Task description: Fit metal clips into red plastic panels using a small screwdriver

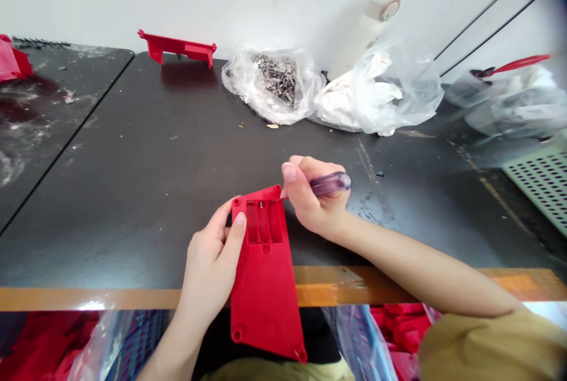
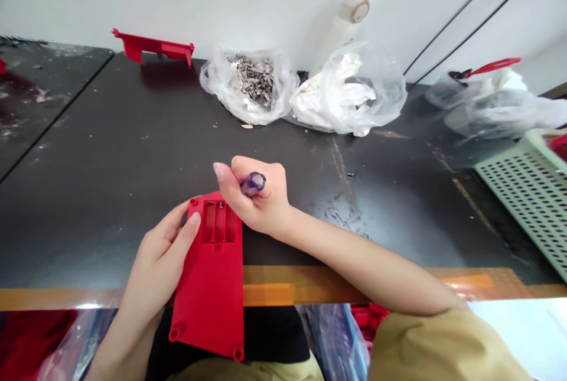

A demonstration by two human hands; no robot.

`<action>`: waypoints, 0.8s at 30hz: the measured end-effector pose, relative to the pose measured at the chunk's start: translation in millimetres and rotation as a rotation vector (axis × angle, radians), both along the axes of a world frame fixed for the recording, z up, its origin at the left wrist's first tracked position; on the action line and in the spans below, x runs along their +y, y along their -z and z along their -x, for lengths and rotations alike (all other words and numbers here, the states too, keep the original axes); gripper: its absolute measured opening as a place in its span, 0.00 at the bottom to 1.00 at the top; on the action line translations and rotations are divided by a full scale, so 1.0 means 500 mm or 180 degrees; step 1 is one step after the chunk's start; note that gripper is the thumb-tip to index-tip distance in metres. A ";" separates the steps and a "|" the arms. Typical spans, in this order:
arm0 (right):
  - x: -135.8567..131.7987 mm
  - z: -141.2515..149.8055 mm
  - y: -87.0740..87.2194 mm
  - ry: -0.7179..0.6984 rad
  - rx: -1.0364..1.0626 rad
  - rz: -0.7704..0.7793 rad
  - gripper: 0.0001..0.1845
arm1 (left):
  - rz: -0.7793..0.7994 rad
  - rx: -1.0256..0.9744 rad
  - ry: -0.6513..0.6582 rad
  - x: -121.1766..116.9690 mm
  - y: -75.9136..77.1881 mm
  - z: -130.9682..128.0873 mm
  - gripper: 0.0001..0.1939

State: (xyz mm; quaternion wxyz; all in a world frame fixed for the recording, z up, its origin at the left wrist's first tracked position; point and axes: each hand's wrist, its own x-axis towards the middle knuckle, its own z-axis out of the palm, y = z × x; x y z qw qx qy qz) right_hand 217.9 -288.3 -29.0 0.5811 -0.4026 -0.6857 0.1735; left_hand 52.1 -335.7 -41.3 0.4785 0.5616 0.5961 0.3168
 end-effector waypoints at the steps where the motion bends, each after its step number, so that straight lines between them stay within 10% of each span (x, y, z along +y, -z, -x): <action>1: 0.001 0.001 -0.001 0.0005 0.0020 0.0019 0.25 | 0.0090 -0.0054 0.0005 0.001 -0.001 0.001 0.26; 24: 0.007 0.004 -0.010 -0.0326 -0.0057 -0.0113 0.25 | 0.0202 -0.0179 0.0117 0.004 0.003 0.010 0.25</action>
